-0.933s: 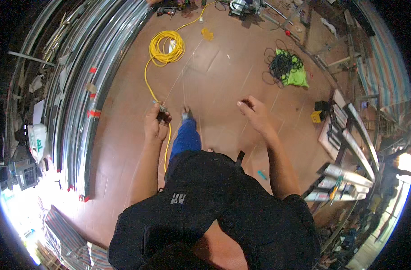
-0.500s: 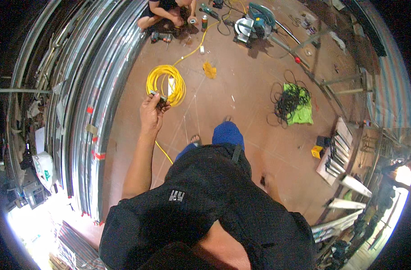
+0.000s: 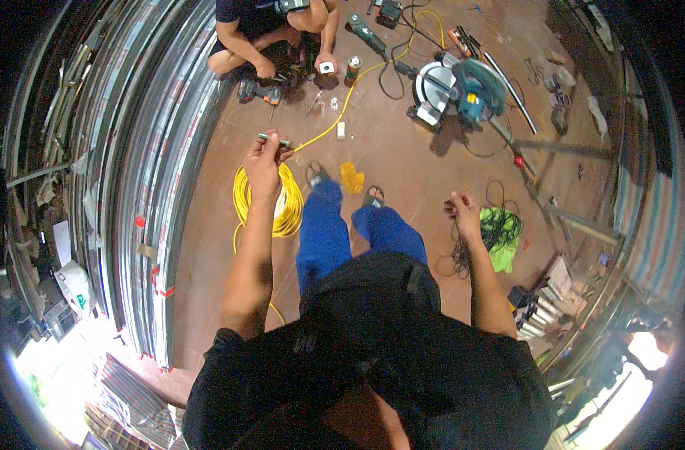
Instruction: The person sits on the floor and assembles a cylindrical metal part with a square metal block. They use a hammer to tap the components together, apply lubricant from a spray can, and wipe the assembly with a yellow cloth. The person repeatedly fits and removes the parts to check the connection.
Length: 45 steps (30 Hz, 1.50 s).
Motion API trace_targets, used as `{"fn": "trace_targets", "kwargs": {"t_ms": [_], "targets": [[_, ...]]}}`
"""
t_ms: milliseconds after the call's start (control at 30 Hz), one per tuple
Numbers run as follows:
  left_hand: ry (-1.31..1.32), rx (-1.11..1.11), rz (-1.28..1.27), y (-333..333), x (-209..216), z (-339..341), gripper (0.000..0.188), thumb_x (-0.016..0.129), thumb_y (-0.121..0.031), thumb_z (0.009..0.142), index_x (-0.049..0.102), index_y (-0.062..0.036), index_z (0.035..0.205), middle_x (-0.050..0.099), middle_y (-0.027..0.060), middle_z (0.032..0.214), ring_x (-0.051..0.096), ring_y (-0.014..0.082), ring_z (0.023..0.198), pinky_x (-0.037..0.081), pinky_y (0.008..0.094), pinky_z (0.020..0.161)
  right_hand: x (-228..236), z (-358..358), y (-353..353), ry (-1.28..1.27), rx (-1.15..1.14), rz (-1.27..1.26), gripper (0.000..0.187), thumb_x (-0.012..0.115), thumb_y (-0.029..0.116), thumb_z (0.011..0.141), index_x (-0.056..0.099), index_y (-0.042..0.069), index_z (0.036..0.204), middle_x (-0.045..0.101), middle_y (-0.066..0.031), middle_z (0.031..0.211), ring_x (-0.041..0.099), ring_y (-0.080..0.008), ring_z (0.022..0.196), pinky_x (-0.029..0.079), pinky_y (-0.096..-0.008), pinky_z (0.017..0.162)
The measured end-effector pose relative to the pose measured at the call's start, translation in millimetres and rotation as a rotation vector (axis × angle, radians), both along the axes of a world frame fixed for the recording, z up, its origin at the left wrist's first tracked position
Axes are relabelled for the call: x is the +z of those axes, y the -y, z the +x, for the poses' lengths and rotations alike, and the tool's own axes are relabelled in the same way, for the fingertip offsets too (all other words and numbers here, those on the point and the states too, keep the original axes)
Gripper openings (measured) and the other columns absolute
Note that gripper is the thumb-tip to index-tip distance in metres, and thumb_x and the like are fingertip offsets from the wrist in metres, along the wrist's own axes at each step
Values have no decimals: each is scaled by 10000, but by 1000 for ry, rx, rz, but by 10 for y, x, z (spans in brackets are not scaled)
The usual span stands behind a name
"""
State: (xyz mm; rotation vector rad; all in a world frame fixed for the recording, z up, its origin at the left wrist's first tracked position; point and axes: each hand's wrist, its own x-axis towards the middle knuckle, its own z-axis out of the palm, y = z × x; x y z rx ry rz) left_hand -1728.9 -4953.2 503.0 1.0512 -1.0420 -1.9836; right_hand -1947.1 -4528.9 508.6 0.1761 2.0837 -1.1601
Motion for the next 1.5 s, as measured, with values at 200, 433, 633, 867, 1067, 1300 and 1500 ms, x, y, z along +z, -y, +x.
{"fn": "trace_targets", "kwargs": {"t_ms": [200,433,633,867,1067,1300,1500], "targets": [[219,-119,-115,1264,-1771,-1501,213,665,-164,978,685,17,1088,691,63,881,646,112,735,536,255,663,-659,-1006,2254,30,291,-174,300,633,317,996,654,40,1107,670,-41,897,633,-132,806,485,-284,718],[582,-256,-616,2262,-4165,-2665,194,713,-208,899,742,-67,1029,722,103,838,667,155,741,513,323,712,-3763,-1848,4283,-192,1034,-83,364,720,222,908,644,-20,1168,669,-100,917,632,-176,859,513,-328,799],[477,-356,-783,2525,-5374,-2995,205,751,-230,879,744,-87,1026,739,133,936,719,255,837,535,338,763,-5613,-2205,5160,-309,819,28,761,786,339,807,470,-25,1396,676,-239,1164,684,-365,1086,523,-420,970],[403,-390,-964,2553,-5741,-3069,193,742,-235,897,750,-90,1024,741,124,923,724,233,830,535,327,745,-6437,-2311,5450,-234,680,-222,848,834,254,778,355,-21,1421,674,-178,1175,682,-278,1069,541,-393,924],[640,-419,-1163,2444,-5653,-3255,228,748,-239,852,737,-76,1012,717,190,946,697,363,877,532,420,750,-6231,-2309,5344,-32,627,-361,693,796,304,836,442,39,1369,686,-114,1024,676,-210,728,540,-345,531],[480,-504,-821,2286,-5644,-2705,279,672,-307,956,669,-52,1067,702,148,903,676,246,806,518,373,749,-6425,-2184,5154,218,825,-13,807,794,305,850,375,25,1480,597,-23,723,583,-126,570,441,-272,470],[624,-464,-467,2106,-6044,-1758,297,641,-312,980,617,-17,959,659,114,763,642,175,669,507,352,612,-6610,-1922,5239,155,1000,-53,656,719,323,934,460,10,1449,658,-44,937,616,-110,678,480,-251,575]]}}
